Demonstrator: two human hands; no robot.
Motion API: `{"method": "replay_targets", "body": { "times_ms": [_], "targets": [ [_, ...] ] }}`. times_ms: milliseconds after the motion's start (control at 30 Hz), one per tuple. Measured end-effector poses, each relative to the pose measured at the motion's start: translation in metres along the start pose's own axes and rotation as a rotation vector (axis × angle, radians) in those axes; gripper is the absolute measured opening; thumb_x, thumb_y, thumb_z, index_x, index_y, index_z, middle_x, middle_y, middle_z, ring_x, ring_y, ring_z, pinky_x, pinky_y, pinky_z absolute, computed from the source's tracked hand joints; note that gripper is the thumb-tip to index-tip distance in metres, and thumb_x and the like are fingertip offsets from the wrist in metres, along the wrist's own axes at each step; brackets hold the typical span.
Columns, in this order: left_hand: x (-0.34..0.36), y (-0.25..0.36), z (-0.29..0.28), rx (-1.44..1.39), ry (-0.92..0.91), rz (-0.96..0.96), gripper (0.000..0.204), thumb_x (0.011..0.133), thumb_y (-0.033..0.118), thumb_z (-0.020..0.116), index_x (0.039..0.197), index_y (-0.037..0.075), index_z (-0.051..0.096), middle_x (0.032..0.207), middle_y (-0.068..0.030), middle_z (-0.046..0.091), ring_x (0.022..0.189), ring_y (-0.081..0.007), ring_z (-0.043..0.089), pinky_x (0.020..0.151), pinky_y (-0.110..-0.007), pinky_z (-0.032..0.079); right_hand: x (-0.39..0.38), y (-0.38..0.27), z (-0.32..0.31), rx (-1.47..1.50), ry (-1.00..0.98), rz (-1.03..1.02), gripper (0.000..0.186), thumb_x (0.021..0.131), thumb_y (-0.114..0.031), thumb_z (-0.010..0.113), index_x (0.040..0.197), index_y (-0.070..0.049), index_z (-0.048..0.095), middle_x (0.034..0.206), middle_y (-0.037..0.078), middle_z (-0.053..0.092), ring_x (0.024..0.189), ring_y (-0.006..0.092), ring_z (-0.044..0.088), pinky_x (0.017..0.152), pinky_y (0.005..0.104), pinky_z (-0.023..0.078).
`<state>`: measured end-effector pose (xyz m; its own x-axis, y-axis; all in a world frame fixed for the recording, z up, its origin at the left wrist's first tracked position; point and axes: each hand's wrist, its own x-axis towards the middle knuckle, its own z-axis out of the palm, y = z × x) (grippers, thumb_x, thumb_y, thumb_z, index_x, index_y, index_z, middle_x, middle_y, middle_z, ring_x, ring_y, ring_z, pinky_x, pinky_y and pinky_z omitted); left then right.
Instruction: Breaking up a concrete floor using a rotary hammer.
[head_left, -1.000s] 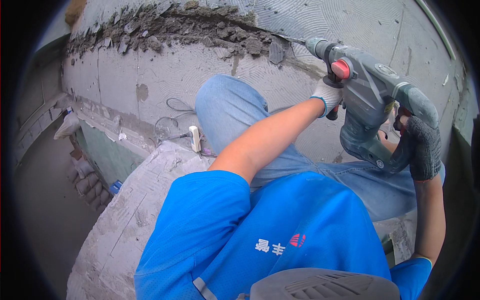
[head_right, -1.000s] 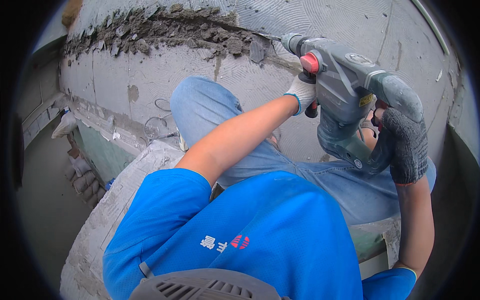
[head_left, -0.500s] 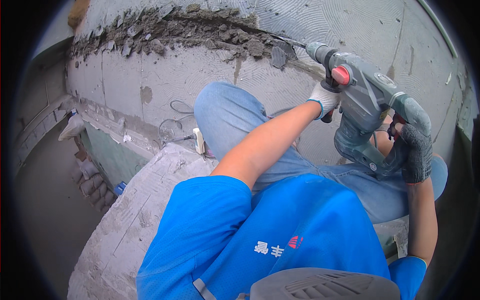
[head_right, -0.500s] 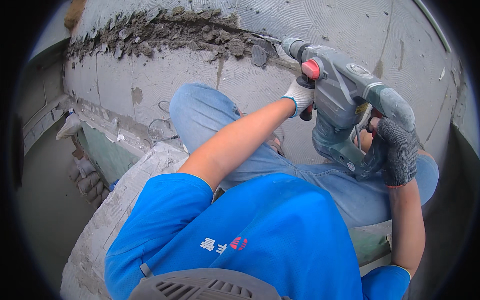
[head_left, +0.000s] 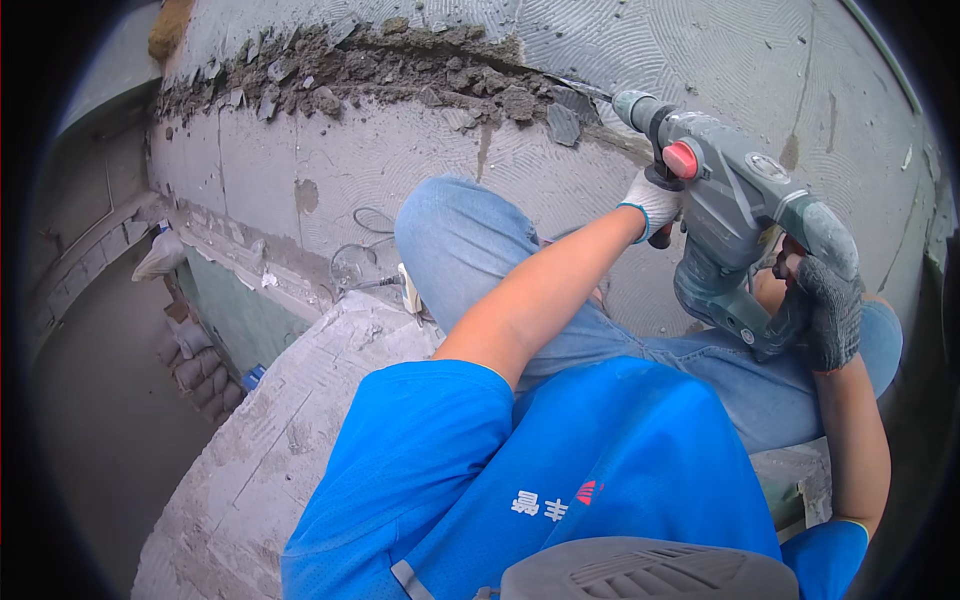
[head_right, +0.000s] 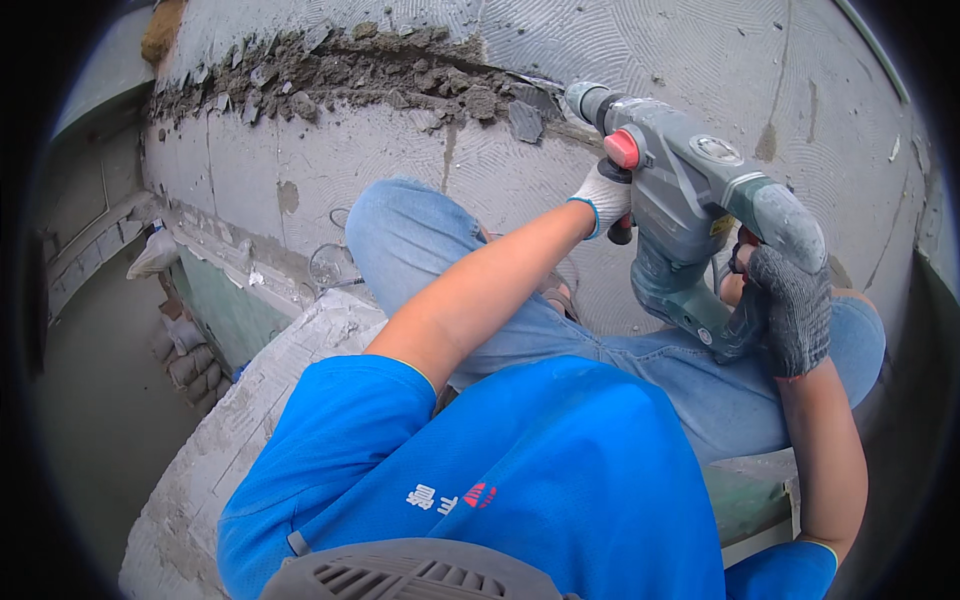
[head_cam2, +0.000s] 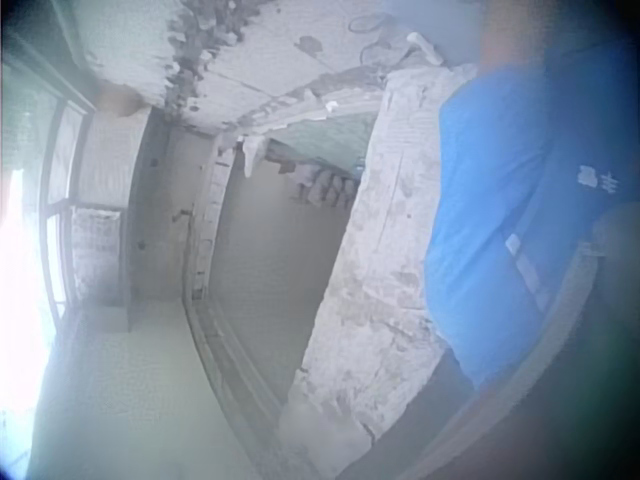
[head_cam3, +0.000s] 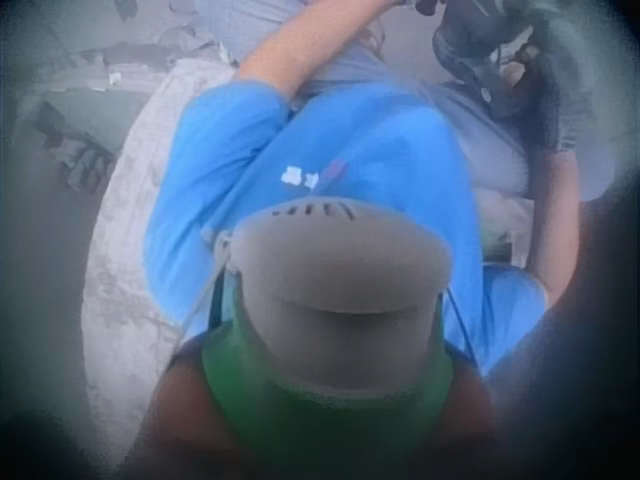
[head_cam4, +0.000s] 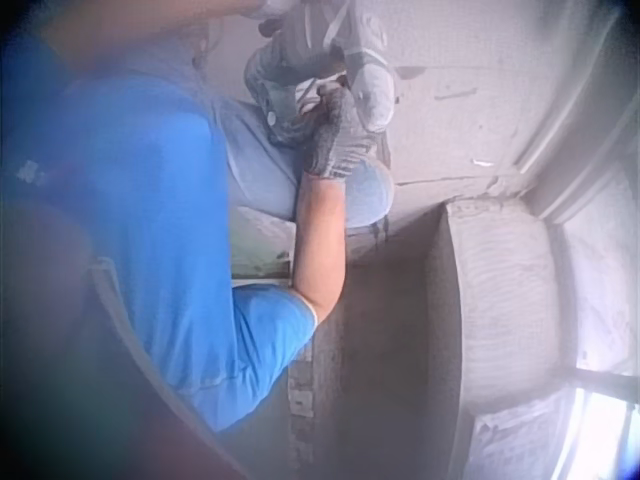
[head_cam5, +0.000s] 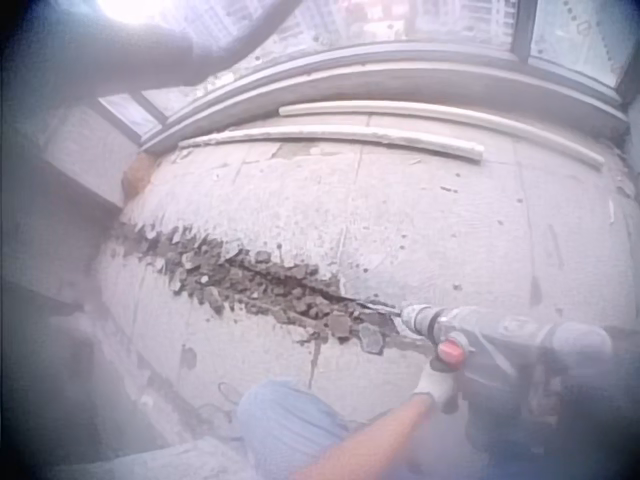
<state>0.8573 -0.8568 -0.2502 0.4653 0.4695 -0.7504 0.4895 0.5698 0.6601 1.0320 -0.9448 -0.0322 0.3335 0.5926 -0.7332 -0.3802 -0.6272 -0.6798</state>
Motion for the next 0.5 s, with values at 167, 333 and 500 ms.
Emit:
{"method": "replay_targets", "body": {
  "times_ms": [167, 333, 500],
  "targets": [
    [-0.003, 0.003, 0.004, 0.134, -0.025, 0.016, 0.028, 0.093, 0.030, 0.046, 0.094, 0.005, 0.061, 0.064, -0.0076, 0.061, 0.046, -0.0158, 0.055, 0.040, -0.033, 0.044, -0.003, 0.002, -0.008, -0.060, -0.019, 0.010, 0.038, 0.071, -0.013, 0.066, 0.106, 0.000, 0.058, 0.083, 0.003, 0.056, 0.076, 0.0135, 0.055, 0.072, 0.0262, 0.047],
    [0.000, 0.000, 0.000, 0.202, -0.051, 0.089, 0.027, 0.093, 0.028, 0.046, 0.093, 0.006, 0.061, 0.065, -0.0080, 0.061, 0.046, -0.0158, 0.055, 0.040, -0.033, 0.044, 0.003, 0.000, -0.006, -0.034, -0.048, 0.031, 0.037, 0.072, -0.011, 0.066, 0.106, 0.000, 0.058, 0.083, 0.004, 0.056, 0.076, 0.0138, 0.055, 0.071, 0.0264, 0.047],
    [-0.001, -0.001, -0.002, 0.071, -0.017, 0.058, 0.025, 0.092, 0.026, 0.048, 0.097, 0.005, 0.062, 0.070, -0.0088, 0.063, 0.050, -0.0155, 0.056, 0.044, -0.032, 0.044, 0.011, 0.005, -0.001, -0.037, -0.096, -0.032, 0.033, 0.071, -0.010, 0.065, 0.102, 0.001, 0.059, 0.083, 0.004, 0.056, 0.071, 0.0138, 0.055, 0.066, 0.0268, 0.047]
  ]
}}
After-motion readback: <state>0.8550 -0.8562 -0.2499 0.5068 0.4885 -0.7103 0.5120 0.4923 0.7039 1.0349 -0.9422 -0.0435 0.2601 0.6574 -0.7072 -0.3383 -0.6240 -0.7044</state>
